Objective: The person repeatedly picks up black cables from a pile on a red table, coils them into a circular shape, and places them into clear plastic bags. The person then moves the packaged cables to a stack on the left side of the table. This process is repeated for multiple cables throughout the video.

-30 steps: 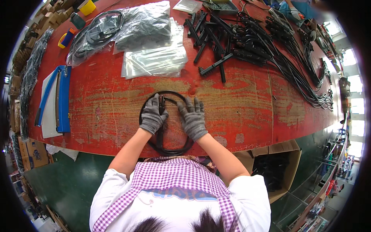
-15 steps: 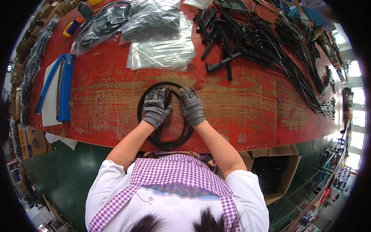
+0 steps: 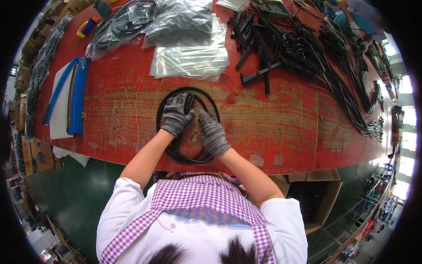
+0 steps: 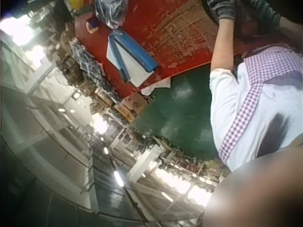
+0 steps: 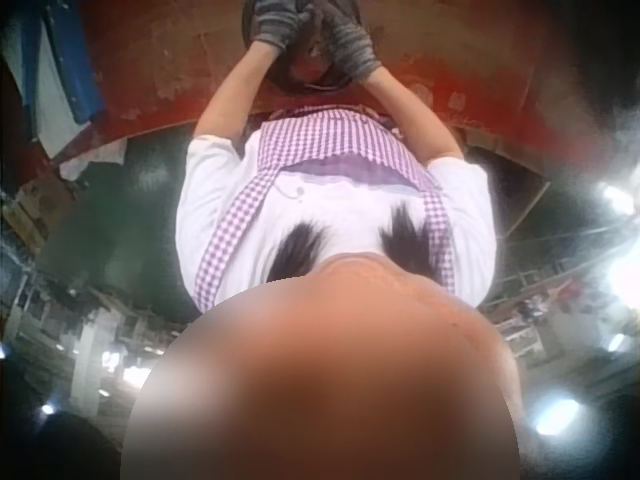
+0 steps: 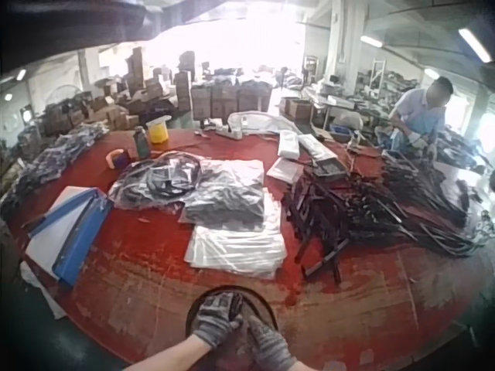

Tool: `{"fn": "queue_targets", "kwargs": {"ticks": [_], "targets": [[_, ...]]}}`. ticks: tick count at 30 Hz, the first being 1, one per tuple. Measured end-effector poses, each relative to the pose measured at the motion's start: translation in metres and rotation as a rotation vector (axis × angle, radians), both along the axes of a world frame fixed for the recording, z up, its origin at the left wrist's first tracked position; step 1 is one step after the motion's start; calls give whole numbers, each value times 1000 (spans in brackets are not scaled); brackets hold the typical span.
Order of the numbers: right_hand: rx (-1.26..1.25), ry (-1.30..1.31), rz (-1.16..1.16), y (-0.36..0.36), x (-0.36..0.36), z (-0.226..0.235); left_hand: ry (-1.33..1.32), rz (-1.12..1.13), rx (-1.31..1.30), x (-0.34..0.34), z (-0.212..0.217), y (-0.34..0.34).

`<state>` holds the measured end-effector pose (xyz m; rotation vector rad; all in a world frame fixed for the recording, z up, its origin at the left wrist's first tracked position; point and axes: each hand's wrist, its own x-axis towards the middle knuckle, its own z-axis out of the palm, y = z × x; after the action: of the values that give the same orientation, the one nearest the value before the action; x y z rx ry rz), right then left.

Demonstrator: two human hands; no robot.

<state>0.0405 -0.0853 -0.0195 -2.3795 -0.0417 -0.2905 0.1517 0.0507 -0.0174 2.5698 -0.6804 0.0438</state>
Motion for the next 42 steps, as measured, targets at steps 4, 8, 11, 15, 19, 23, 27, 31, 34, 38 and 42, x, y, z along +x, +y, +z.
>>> {"fn": "queue_targets", "kwargs": {"ticks": [4,8,11,15,19,23,27,31,34,38,42], "targets": [[296,27,-44,15,0,15,-16,30,-10,-4,1,-2],[361,-24,-81,18,12,30,44,-16,-72,8,-4,4],[649,199,-225,20,15,15,105,-21,-64,9,-2,2],[1139,441,-444,27,15,8,120,-17,-75,12,-4,1],[394,83,-253,39,11,-1,116,-35,-52,15,-2,1],[-130,-93,-90,33,17,-8,179,-62,90,19,18,9],[-448,-118,-74,19,32,6,201,-55,159,14,25,31],[-549,-117,-22,2,54,-6,155,9,157,3,18,36],[-393,-14,-55,2,65,4,129,61,230,3,24,34],[303,200,-189,-25,72,33,285,41,337,-5,43,33],[1295,368,-337,-52,70,60,273,96,171,-3,20,34]]}}
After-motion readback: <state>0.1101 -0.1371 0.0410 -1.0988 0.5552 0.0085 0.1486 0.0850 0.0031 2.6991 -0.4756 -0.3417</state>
